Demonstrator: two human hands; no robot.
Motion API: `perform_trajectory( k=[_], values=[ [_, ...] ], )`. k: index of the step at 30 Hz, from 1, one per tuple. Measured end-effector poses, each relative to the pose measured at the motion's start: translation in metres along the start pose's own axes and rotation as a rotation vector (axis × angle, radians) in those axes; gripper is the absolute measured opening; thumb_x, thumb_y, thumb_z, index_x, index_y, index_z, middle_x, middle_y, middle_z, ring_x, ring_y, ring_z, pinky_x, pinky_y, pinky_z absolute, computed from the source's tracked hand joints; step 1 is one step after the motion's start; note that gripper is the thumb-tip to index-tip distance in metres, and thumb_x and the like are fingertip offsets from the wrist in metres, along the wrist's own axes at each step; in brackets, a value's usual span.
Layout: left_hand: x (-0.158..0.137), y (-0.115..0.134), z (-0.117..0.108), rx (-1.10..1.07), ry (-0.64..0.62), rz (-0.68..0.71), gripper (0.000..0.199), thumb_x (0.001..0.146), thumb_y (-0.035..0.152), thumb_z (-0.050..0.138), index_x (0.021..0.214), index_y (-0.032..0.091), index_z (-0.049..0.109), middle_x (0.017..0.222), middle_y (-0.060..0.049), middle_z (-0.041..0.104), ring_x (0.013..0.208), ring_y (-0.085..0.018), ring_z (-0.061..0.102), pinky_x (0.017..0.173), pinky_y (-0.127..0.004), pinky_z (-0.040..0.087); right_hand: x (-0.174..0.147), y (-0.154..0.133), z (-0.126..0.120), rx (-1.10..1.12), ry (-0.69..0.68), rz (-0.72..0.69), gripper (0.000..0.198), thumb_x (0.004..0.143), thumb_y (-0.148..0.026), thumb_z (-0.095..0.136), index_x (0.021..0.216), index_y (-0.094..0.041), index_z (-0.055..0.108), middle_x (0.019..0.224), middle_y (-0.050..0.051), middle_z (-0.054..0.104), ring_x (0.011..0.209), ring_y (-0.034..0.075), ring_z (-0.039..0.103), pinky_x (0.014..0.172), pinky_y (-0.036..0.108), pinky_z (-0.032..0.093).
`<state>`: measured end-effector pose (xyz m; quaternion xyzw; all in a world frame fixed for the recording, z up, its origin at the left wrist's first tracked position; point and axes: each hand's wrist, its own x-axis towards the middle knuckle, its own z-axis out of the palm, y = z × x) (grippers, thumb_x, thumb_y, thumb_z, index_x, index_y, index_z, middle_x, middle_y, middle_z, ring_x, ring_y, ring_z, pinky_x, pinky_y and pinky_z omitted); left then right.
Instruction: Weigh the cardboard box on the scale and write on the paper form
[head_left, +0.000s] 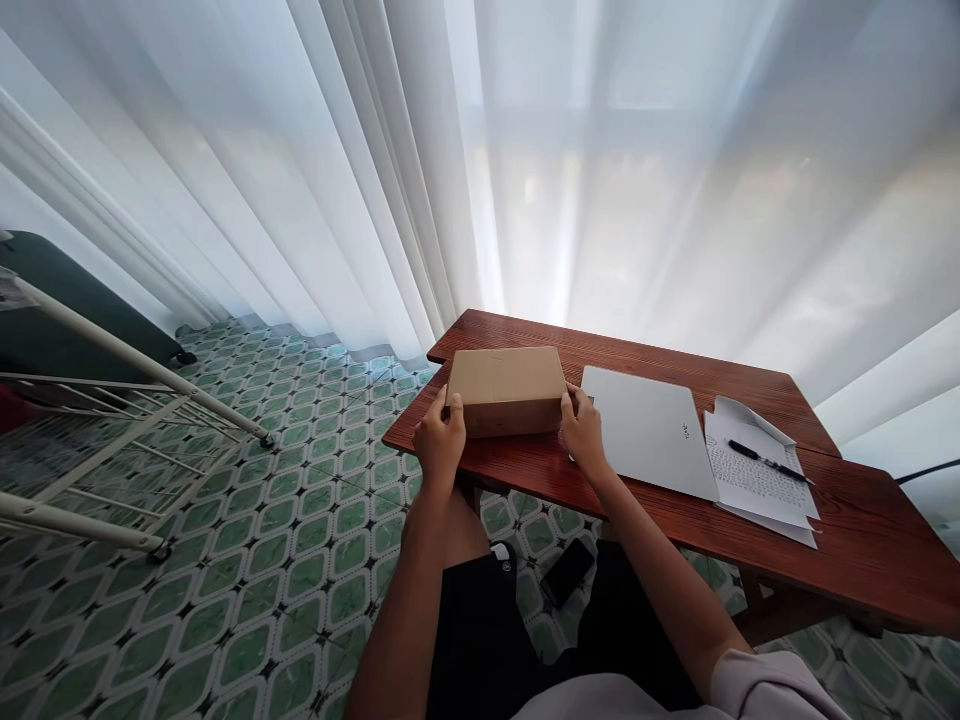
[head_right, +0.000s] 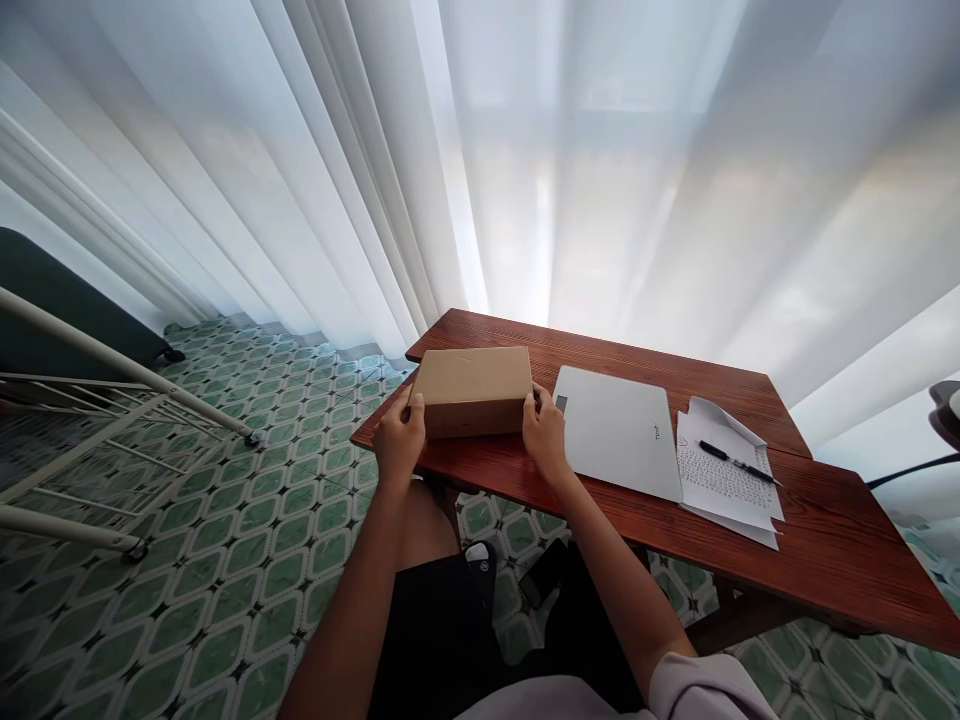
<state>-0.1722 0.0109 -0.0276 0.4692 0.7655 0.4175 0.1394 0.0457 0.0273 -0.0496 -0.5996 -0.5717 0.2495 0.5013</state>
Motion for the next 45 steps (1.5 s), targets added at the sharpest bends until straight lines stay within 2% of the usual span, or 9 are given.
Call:
perform_trajectory(
  k=[6, 12, 21, 23, 26, 29, 35, 38, 45],
  values=[
    [-0.001, -0.006, 0.004, 0.013, 0.037, 0.023, 0.045, 0.101, 0.041, 0.048, 0.14, 0.024, 0.062, 0.132, -0.009, 0.066, 0.122, -0.034, 0.062, 0.106, -0.046, 0.046, -0.002, 0.004, 0.0, 0.014, -0.021, 0.016, 0.051, 0.098, -0.049, 0.037, 0.129, -0.018, 0.064, 0.118, 0.013, 0.074, 0.103, 0.029, 0.07, 0.089, 0.042, 0.054],
    [-0.004, -0.01, 0.007, 0.024, 0.056, 0.033, 0.045, 0.101, 0.039, 0.049, 0.14, 0.021, 0.061, 0.132, -0.01, 0.066, 0.123, -0.035, 0.062, 0.107, -0.046, 0.045, -0.005, 0.003, 0.001, 0.027, -0.005, -0.004, 0.048, 0.098, -0.045, 0.038, 0.126, -0.017, 0.064, 0.121, 0.014, 0.073, 0.111, 0.028, 0.069, 0.092, 0.04, 0.054],
    [-0.009, -0.01, 0.011, 0.093, 0.088, 0.046, 0.049, 0.101, 0.041, 0.047, 0.145, 0.022, 0.055, 0.129, -0.012, 0.067, 0.118, -0.033, 0.065, 0.1, -0.044, 0.049, -0.004, 0.007, -0.002, -0.001, -0.054, -0.039, 0.045, 0.1, -0.045, 0.037, 0.128, -0.02, 0.061, 0.122, 0.012, 0.072, 0.107, 0.027, 0.071, 0.09, 0.04, 0.056],
    [-0.012, -0.009, 0.013, 0.083, 0.229, 0.206, 0.052, 0.1, 0.037, 0.048, 0.148, 0.018, 0.049, 0.135, -0.014, 0.063, 0.126, -0.031, 0.059, 0.104, -0.042, 0.047, -0.003, 0.009, -0.005, -0.017, -0.078, -0.058, 0.044, 0.1, -0.043, 0.037, 0.13, -0.022, 0.061, 0.125, 0.011, 0.072, 0.108, 0.027, 0.071, 0.092, 0.041, 0.055],
    [-0.02, -0.002, 0.016, 0.07, 0.477, 0.576, 0.048, 0.097, 0.027, 0.05, 0.142, 0.01, 0.049, 0.136, -0.019, 0.059, 0.132, -0.029, 0.052, 0.113, -0.042, 0.04, -0.003, 0.013, -0.015, -0.044, -0.095, -0.096, 0.045, 0.099, -0.042, 0.039, 0.135, -0.024, 0.059, 0.136, 0.009, 0.067, 0.119, 0.027, 0.066, 0.1, 0.045, 0.052],
    [-0.032, 0.015, 0.02, 0.057, 0.521, 0.851, 0.04, 0.093, 0.018, 0.052, 0.133, 0.01, 0.052, 0.123, -0.02, 0.063, 0.124, -0.028, 0.056, 0.11, -0.044, 0.041, -0.006, 0.017, -0.034, -0.083, -0.053, -0.146, 0.046, 0.099, -0.04, 0.04, 0.136, -0.022, 0.059, 0.137, 0.01, 0.065, 0.124, 0.028, 0.061, 0.106, 0.048, 0.048],
    [-0.067, 0.066, 0.04, -0.03, 0.366, 1.245, 0.043, 0.087, 0.01, 0.053, 0.129, 0.019, 0.047, 0.098, -0.011, 0.065, 0.093, -0.022, 0.065, 0.084, -0.034, 0.05, -0.019, 0.029, -0.096, -0.143, 0.081, -0.206, 0.035, 0.099, -0.038, 0.041, 0.107, -0.021, 0.07, 0.11, 0.01, 0.073, 0.108, 0.026, 0.062, 0.098, 0.044, 0.049],
    [-0.091, 0.088, 0.057, -0.111, 0.242, 1.404, 0.049, 0.084, 0.006, 0.052, 0.131, 0.021, 0.046, 0.094, -0.007, 0.064, 0.087, -0.019, 0.062, 0.078, -0.031, 0.05, -0.026, 0.044, -0.132, -0.257, 0.181, -0.242, 0.033, 0.101, -0.037, 0.041, 0.099, -0.021, 0.069, 0.101, 0.008, 0.073, 0.099, 0.025, 0.061, 0.092, 0.041, 0.048],
    [-0.151, 0.108, 0.106, -0.198, -0.001, 1.705, 0.042, 0.083, 0.006, 0.054, 0.123, 0.02, 0.051, 0.092, -0.004, 0.064, 0.08, -0.017, 0.058, 0.07, -0.029, 0.045, -0.043, 0.098, -0.224, -0.565, 0.215, -0.275, 0.035, 0.099, -0.048, 0.049, 0.089, -0.021, 0.069, 0.084, 0.007, 0.068, 0.085, 0.024, 0.059, 0.084, 0.038, 0.044]
  ],
)
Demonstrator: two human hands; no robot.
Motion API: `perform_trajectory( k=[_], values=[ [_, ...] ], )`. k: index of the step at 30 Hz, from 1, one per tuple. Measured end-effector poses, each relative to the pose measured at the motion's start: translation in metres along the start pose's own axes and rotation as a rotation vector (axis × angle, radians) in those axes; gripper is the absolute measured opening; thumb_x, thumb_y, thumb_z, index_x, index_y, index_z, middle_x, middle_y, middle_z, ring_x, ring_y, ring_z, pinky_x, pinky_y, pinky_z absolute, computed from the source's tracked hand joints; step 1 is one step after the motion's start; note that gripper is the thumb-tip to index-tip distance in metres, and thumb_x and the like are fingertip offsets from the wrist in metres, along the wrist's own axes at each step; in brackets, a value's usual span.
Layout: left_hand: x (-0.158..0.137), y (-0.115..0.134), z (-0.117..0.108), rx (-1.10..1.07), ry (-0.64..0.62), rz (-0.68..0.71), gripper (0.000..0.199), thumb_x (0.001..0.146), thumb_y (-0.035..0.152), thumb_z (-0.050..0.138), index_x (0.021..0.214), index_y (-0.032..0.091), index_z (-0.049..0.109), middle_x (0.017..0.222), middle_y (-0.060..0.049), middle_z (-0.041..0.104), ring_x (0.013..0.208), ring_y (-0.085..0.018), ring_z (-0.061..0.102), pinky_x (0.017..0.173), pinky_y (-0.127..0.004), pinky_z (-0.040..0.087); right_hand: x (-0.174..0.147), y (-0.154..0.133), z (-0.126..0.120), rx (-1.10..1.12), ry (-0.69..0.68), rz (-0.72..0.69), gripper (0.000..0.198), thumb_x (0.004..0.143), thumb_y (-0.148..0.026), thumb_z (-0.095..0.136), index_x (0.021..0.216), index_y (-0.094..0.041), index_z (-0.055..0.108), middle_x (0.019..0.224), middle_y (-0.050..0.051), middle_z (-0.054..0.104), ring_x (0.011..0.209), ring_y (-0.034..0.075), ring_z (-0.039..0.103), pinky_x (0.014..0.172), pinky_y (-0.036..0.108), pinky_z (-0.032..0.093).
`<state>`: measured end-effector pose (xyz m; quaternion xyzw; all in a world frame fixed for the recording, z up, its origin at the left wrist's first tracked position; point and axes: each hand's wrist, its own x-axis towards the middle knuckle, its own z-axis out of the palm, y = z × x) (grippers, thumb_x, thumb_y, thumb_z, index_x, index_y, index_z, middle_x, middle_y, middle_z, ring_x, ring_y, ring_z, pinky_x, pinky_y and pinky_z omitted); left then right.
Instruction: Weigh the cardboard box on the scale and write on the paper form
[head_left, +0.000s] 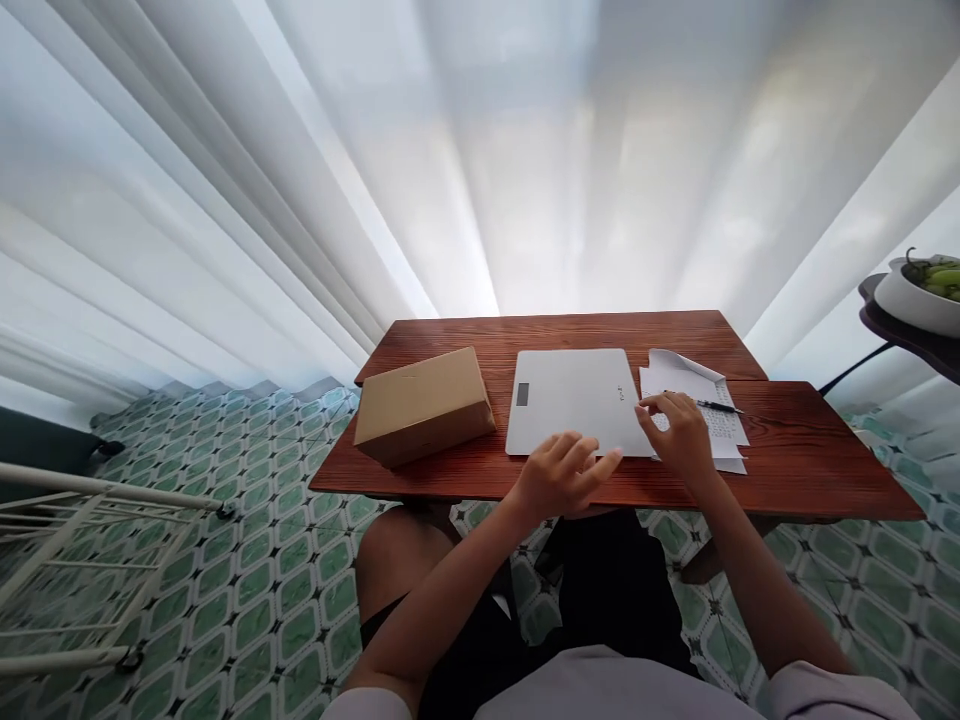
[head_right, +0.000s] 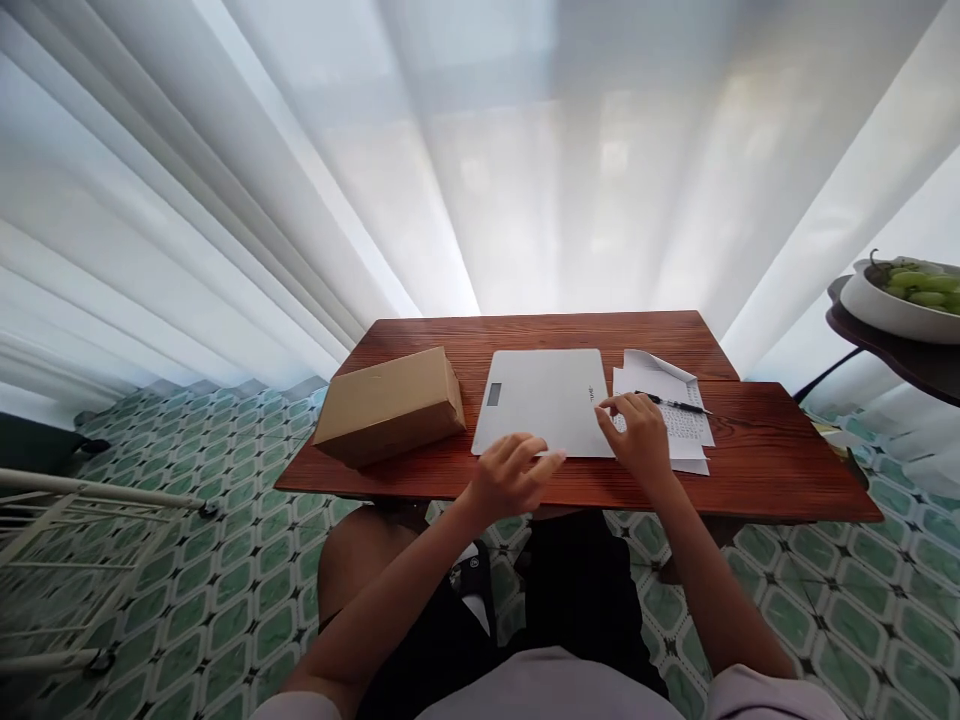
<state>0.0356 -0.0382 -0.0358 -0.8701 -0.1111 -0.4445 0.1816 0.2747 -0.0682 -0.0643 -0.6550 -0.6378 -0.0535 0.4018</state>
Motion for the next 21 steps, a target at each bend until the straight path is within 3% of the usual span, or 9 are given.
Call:
perform_trajectory(
  k=[8, 12, 17, 21],
  values=[
    [0.014, 0.036, 0.054, -0.163, -0.123, 0.296, 0.026, 0.096, 0.024, 0.058, 0.122, 0.021, 0.055, 0.086, -0.001, 0.059, 0.07, -0.013, 0.05, 0.059, -0.027, 0.035, -0.008, 0.104, -0.041, -0.182, 0.007, 0.127, 0.044, 0.099, -0.051, 0.044, 0.101, -0.018, 0.072, 0.08, 0.008, 0.065, 0.081, 0.025, 0.057, 0.084, 0.039, 0.043],
    [0.023, 0.055, 0.077, -0.216, -0.196, 0.394, 0.022, 0.097, 0.022, 0.056, 0.119, 0.02, 0.058, 0.086, -0.001, 0.057, 0.07, -0.012, 0.047, 0.058, -0.028, 0.031, -0.012, 0.144, -0.052, -0.263, 0.012, 0.173, 0.051, 0.101, -0.05, 0.038, 0.109, -0.014, 0.073, 0.081, 0.012, 0.066, 0.083, 0.026, 0.056, 0.084, 0.039, 0.043],
    [0.041, 0.073, 0.108, -0.227, -0.265, 0.494, 0.023, 0.1, 0.018, 0.049, 0.121, 0.015, 0.059, 0.1, -0.008, 0.06, 0.085, -0.016, 0.052, 0.068, -0.03, 0.035, -0.023, 0.162, -0.054, -0.345, -0.048, 0.165, 0.052, 0.103, -0.048, 0.037, 0.125, -0.014, 0.071, 0.087, 0.012, 0.068, 0.087, 0.027, 0.055, 0.084, 0.039, 0.04],
    [0.057, 0.082, 0.129, -0.187, -0.43, 0.47, 0.034, 0.104, 0.02, 0.037, 0.132, 0.011, 0.054, 0.12, -0.014, 0.059, 0.094, -0.02, 0.053, 0.07, -0.033, 0.035, -0.028, 0.158, -0.047, -0.417, -0.142, 0.166, 0.048, 0.104, -0.043, 0.041, 0.135, -0.015, 0.065, 0.095, 0.012, 0.069, 0.093, 0.028, 0.056, 0.082, 0.038, 0.038]
  ],
)
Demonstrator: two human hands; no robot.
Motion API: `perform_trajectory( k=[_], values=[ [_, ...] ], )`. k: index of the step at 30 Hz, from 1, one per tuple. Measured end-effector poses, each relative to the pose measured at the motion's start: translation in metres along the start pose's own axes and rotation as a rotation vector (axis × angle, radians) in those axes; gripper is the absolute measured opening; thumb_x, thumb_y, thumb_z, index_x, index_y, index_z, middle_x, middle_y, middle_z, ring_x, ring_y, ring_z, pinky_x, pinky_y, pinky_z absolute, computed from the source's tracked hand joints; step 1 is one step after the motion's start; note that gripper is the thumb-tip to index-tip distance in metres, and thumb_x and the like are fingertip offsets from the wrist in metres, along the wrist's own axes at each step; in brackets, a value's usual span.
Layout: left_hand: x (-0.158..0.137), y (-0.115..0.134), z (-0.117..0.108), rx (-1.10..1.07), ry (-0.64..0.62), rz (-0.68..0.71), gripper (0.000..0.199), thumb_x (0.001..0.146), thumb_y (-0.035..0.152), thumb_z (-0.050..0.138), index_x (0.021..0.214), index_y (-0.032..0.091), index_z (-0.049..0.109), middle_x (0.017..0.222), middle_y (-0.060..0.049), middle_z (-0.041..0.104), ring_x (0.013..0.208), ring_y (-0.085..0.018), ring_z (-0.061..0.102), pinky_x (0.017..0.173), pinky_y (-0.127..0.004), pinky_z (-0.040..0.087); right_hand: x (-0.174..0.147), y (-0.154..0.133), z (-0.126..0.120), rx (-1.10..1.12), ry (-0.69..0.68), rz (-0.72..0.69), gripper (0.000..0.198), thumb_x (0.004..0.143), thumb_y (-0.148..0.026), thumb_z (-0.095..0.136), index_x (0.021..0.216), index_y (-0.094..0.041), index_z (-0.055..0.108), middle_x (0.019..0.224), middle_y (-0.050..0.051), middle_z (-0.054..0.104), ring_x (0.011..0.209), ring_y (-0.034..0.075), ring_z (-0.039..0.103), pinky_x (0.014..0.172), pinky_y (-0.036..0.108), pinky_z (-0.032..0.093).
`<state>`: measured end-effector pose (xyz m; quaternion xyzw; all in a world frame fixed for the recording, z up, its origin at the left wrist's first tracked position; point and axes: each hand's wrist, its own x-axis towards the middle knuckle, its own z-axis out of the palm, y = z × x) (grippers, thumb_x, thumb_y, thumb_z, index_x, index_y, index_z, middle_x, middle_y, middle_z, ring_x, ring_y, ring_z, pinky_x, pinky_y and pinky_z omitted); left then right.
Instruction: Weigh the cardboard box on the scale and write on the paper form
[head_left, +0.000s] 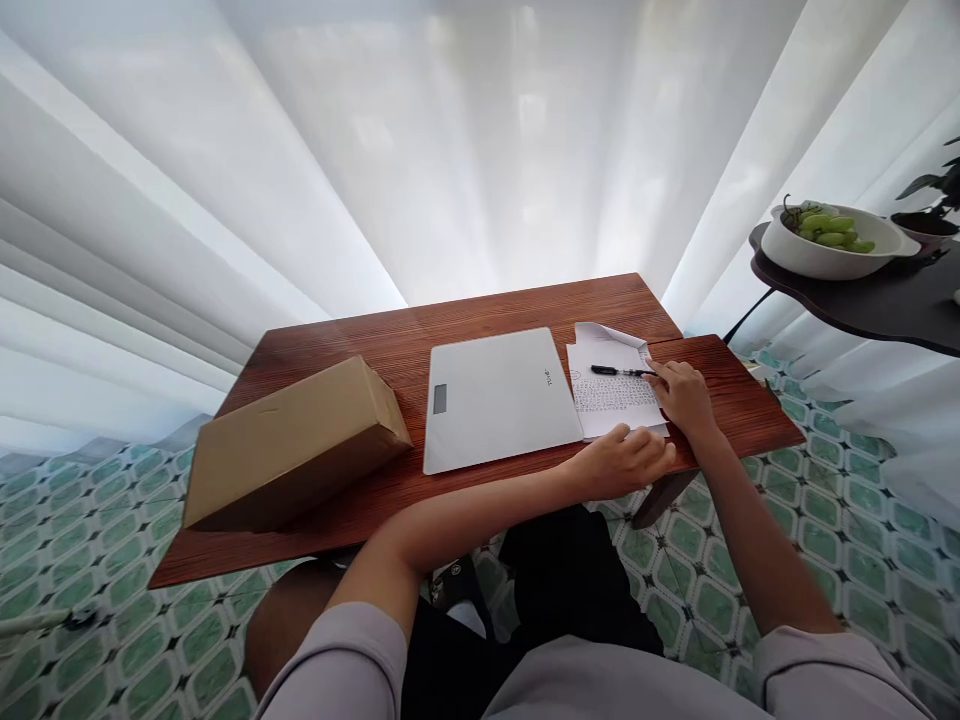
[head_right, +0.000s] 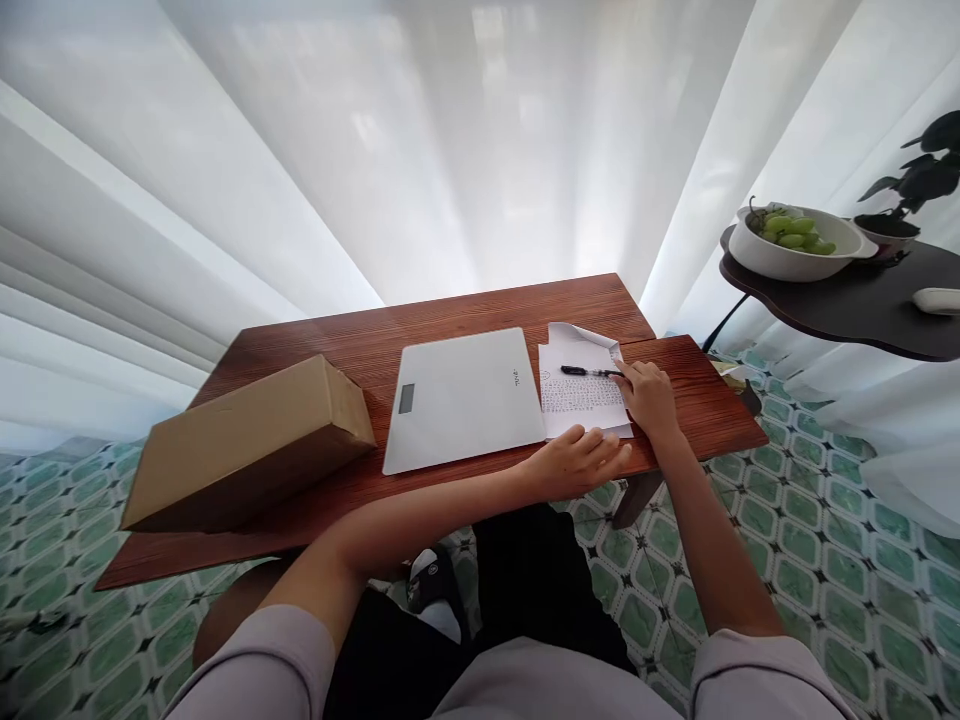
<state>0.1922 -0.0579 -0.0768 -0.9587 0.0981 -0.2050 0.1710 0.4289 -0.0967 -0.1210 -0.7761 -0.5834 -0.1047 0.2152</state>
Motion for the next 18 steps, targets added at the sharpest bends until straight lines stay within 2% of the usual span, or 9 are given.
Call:
perform_trajectory(
  k=[2, 6, 10, 13, 15, 18],
  values=[
    [0.007, 0.0, 0.006, -0.033, -0.033, -0.028, 0.04, 0.104, 0.023, 0.033, 0.136, 0.009, 0.051, 0.124, -0.016, 0.057, 0.092, -0.021, 0.053, 0.069, -0.034, 0.034, -0.001, -0.003, 0.002, -0.004, -0.035, 0.011, 0.047, 0.104, -0.04, 0.04, 0.134, -0.015, 0.065, 0.097, 0.013, 0.07, 0.093, 0.028, 0.057, 0.081, 0.037, 0.037],
    [0.01, 0.002, 0.018, -0.117, -0.04, -0.081, 0.044, 0.102, 0.027, 0.033, 0.138, 0.006, 0.049, 0.12, -0.016, 0.057, 0.094, -0.024, 0.052, 0.071, -0.037, 0.036, -0.001, -0.006, 0.002, -0.01, -0.058, 0.017, 0.041, 0.104, -0.04, 0.042, 0.126, -0.019, 0.07, 0.098, 0.012, 0.071, 0.096, 0.027, 0.057, 0.082, 0.037, 0.035],
    [0.006, 0.006, 0.022, -0.165, -0.049, -0.126, 0.046, 0.101, 0.03, 0.035, 0.14, 0.01, 0.046, 0.124, -0.016, 0.056, 0.1, -0.027, 0.053, 0.075, -0.038, 0.038, 0.0, -0.008, 0.0, -0.004, -0.049, 0.034, 0.034, 0.103, -0.041, 0.047, 0.111, -0.02, 0.072, 0.096, 0.01, 0.072, 0.093, 0.026, 0.058, 0.08, 0.037, 0.034],
    [0.004, 0.007, 0.02, -0.191, -0.072, -0.128, 0.044, 0.101, 0.028, 0.034, 0.14, 0.011, 0.045, 0.124, -0.015, 0.056, 0.094, -0.024, 0.054, 0.073, -0.037, 0.039, 0.001, -0.011, -0.001, -0.002, -0.046, 0.045, 0.029, 0.102, -0.041, 0.049, 0.105, -0.02, 0.07, 0.09, 0.008, 0.071, 0.09, 0.025, 0.059, 0.079, 0.037, 0.034],
    [0.004, 0.007, 0.019, -0.208, -0.078, -0.129, 0.044, 0.101, 0.027, 0.034, 0.14, 0.012, 0.045, 0.121, -0.015, 0.057, 0.091, -0.023, 0.054, 0.07, -0.037, 0.039, 0.002, -0.013, -0.001, -0.005, -0.025, 0.042, 0.027, 0.103, -0.039, 0.049, 0.103, -0.02, 0.067, 0.091, 0.008, 0.071, 0.092, 0.026, 0.059, 0.081, 0.037, 0.035],
    [0.005, 0.006, 0.02, -0.222, -0.077, -0.14, 0.044, 0.101, 0.029, 0.034, 0.14, 0.012, 0.044, 0.115, -0.014, 0.059, 0.088, -0.023, 0.055, 0.066, -0.036, 0.038, 0.002, -0.016, -0.002, 0.022, 0.093, 0.079, 0.025, 0.104, -0.038, 0.045, 0.104, -0.019, 0.061, 0.098, 0.011, 0.071, 0.094, 0.027, 0.06, 0.083, 0.039, 0.038]
  ],
)
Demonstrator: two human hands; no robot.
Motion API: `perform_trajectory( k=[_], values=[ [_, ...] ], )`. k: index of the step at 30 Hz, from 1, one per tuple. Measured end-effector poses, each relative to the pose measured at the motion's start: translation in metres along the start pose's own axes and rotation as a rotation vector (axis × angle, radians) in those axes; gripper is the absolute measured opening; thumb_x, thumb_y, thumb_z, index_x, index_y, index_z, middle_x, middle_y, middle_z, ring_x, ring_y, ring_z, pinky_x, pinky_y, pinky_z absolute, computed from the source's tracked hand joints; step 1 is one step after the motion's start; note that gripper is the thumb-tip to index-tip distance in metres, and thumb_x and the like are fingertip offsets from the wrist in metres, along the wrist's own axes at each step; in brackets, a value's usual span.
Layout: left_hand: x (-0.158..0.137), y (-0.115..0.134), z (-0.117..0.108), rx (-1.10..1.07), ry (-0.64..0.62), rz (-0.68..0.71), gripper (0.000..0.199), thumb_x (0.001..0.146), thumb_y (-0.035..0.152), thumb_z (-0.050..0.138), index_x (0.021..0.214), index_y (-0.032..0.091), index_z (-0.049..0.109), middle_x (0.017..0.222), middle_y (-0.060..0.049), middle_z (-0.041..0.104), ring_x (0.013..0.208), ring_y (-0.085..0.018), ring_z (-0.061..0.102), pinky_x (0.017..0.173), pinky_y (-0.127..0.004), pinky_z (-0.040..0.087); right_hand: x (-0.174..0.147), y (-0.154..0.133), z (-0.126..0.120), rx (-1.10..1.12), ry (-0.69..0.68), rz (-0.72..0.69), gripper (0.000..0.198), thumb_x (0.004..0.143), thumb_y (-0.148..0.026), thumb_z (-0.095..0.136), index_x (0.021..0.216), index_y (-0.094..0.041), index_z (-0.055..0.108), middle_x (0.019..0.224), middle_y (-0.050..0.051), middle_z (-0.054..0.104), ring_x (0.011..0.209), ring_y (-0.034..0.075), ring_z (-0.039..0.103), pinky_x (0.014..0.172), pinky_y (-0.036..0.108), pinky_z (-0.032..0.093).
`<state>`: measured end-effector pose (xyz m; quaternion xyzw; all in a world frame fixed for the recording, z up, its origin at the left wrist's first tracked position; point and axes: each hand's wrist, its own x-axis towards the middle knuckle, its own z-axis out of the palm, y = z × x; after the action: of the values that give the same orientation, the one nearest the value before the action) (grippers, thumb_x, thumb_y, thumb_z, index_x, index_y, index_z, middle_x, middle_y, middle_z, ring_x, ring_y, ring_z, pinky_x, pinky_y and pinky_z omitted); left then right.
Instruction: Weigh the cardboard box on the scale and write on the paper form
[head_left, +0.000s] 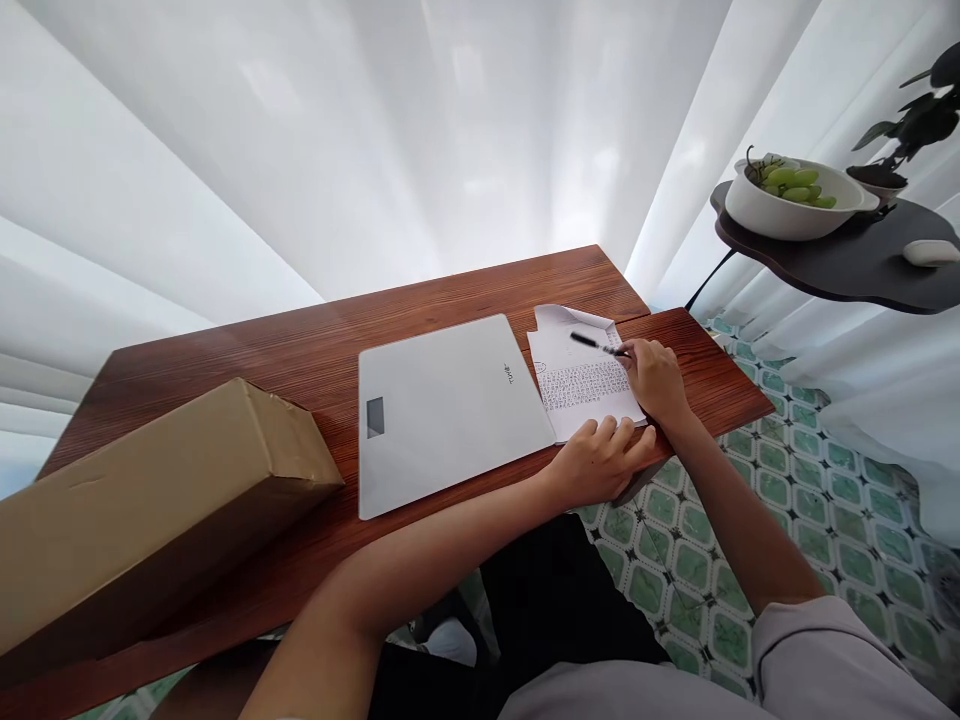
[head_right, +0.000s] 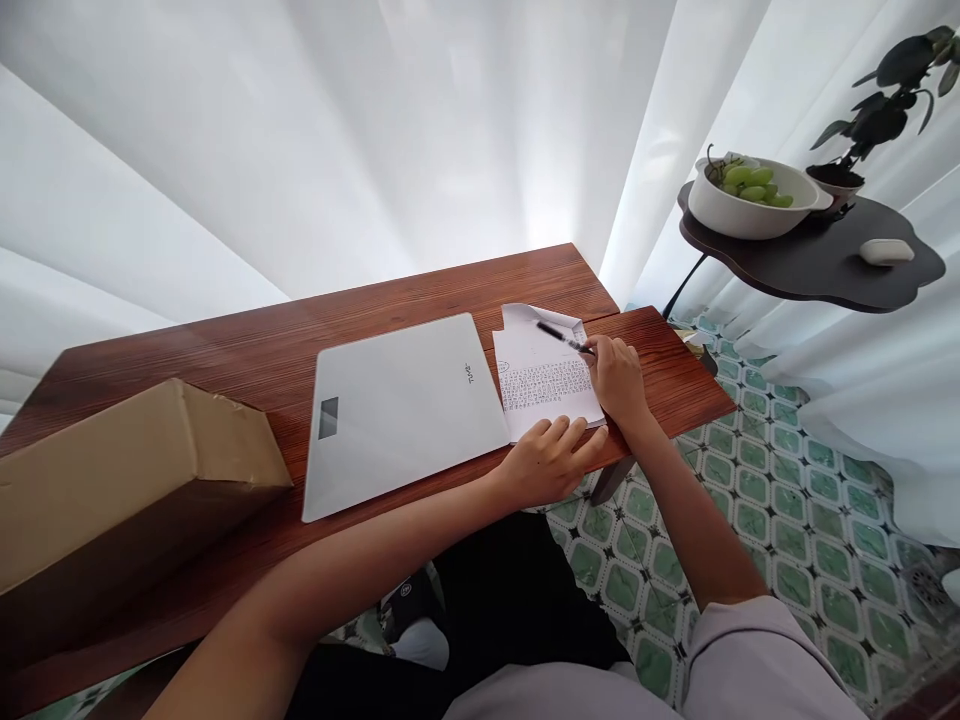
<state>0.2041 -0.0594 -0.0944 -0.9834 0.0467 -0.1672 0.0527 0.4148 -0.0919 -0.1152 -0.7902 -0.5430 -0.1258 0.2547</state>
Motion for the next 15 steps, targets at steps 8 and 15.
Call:
perform_trajectory(
  k=[8, 15],
  values=[
    [0.0, -0.002, 0.001, -0.018, 0.027, -0.018, 0.044, 0.1, 0.027, 0.035, 0.139, 0.01, 0.046, 0.101, -0.01, 0.058, 0.082, -0.022, 0.053, 0.062, -0.036, 0.035, -0.01, -0.01, -0.009, 0.327, 0.164, 0.075, 0.014, 0.089, -0.032, 0.06, 0.088, -0.023, 0.05, 0.064, -0.003, 0.054, 0.055, 0.015, 0.049, 0.06, 0.029, 0.039],
    [0.001, -0.002, 0.004, -0.027, 0.081, -0.04, 0.035, 0.099, 0.025, 0.036, 0.124, 0.009, 0.053, 0.096, -0.009, 0.056, 0.08, -0.022, 0.052, 0.06, -0.036, 0.034, -0.012, -0.02, -0.02, 0.495, 0.009, 0.068, 0.008, 0.092, -0.027, 0.051, 0.086, -0.024, 0.048, 0.054, -0.007, 0.053, 0.046, 0.011, 0.047, 0.052, 0.025, 0.039]
  ],
)
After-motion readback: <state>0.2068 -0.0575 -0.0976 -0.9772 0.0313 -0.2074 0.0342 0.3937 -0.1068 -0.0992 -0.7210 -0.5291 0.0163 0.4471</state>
